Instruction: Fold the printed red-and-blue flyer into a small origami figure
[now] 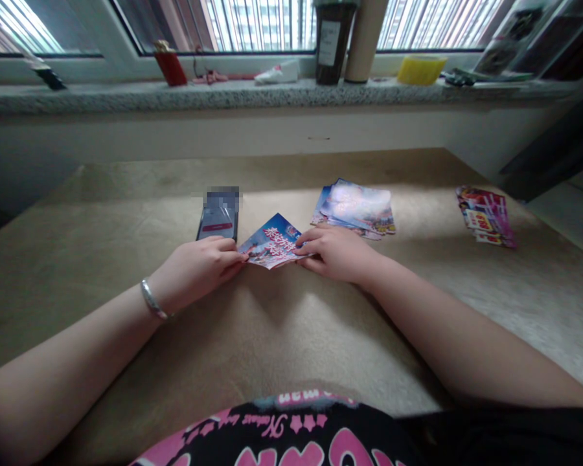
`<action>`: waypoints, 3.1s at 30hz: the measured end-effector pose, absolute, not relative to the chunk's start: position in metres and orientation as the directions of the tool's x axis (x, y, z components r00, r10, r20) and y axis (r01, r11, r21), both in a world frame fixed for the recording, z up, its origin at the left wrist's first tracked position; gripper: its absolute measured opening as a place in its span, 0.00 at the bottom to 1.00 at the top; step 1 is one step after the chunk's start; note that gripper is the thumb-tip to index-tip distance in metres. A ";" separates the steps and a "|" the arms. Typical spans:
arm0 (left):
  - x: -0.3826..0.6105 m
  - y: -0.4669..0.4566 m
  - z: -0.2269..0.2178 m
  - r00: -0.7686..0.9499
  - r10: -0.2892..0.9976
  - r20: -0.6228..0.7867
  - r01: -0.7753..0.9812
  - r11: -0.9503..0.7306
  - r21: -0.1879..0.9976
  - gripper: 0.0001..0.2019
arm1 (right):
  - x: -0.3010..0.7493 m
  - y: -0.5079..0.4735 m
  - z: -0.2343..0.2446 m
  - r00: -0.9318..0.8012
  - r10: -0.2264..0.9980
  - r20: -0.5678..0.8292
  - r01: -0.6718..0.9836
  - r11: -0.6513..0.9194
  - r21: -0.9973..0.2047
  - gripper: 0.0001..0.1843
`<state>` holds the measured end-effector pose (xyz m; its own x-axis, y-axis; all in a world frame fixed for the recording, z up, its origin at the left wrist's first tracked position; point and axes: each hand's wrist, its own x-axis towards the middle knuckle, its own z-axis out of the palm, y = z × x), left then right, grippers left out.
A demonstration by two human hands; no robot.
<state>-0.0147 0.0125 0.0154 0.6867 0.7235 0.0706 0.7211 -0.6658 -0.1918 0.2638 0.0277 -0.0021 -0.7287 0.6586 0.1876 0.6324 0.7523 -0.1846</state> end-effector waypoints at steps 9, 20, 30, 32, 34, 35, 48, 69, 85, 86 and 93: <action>-0.015 0.016 0.011 0.541 0.833 0.117 0.841 -0.530 -0.111 0.17 | 0.262 0.026 -0.003 -0.562 0.809 0.170 0.770 0.587 -0.248 0.13; -0.004 0.014 0.003 0.357 0.914 0.192 0.933 -0.338 -0.124 0.17 | 0.254 0.027 -0.005 -0.342 0.931 0.128 0.929 0.356 -0.106 0.18; -0.003 0.013 0.003 0.389 0.908 0.159 0.913 -0.356 -0.200 0.16 | 0.254 0.024 -0.003 -0.327 0.941 0.088 0.943 0.331 -0.040 0.14; -0.004 0.012 0.004 0.406 0.899 0.166 0.905 -0.371 -0.207 0.15 | 0.255 0.025 -0.003 -0.339 0.937 0.077 0.938 0.343 -0.040 0.12; -0.005 0.011 0.004 0.417 0.891 0.176 0.900 -0.379 -0.214 0.14 | 0.257 0.026 -0.004 -0.355 0.931 0.080 0.932 0.359 -0.040 0.10; -0.006 0.010 0.004 0.420 0.889 0.179 0.899 -0.381 -0.218 0.13 | 0.258 0.026 -0.004 -0.363 0.928 0.084 0.929 0.368 -0.042 0.09; -0.009 0.010 0.001 0.454 0.852 0.260 0.890 -0.445 -0.095 0.12 | 0.272 0.035 -0.008 -0.412 0.904 0.113 0.798 0.418 -0.434 0.04; -0.014 0.019 -0.003 0.794 0.541 0.279 0.581 -0.810 -0.083 0.12 | 0.272 0.031 -0.006 -0.776 0.571 0.269 0.543 0.821 -0.176 0.06; -0.010 0.017 -0.003 0.877 0.404 0.262 0.438 -0.895 -0.086 0.13 | 0.263 0.026 -0.008 -0.804 0.521 0.287 0.546 0.838 0.009 0.09; -0.011 0.017 -0.003 0.876 0.402 0.266 0.437 -0.895 -0.085 0.12 | 0.263 0.026 -0.008 -0.807 0.518 0.285 0.541 0.841 0.003 0.10; -0.011 0.016 -0.003 0.856 0.443 0.267 0.468 -0.883 -0.035 0.12 | 0.268 0.025 -0.006 -0.835 0.474 0.281 0.477 0.877 -0.060 0.11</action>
<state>-0.0110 0.0163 -0.0027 0.8560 0.4429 0.2668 0.4678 -0.8831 -0.0350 0.2678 0.0254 -0.0060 -0.8348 0.4736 0.2808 0.4772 0.8767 -0.0600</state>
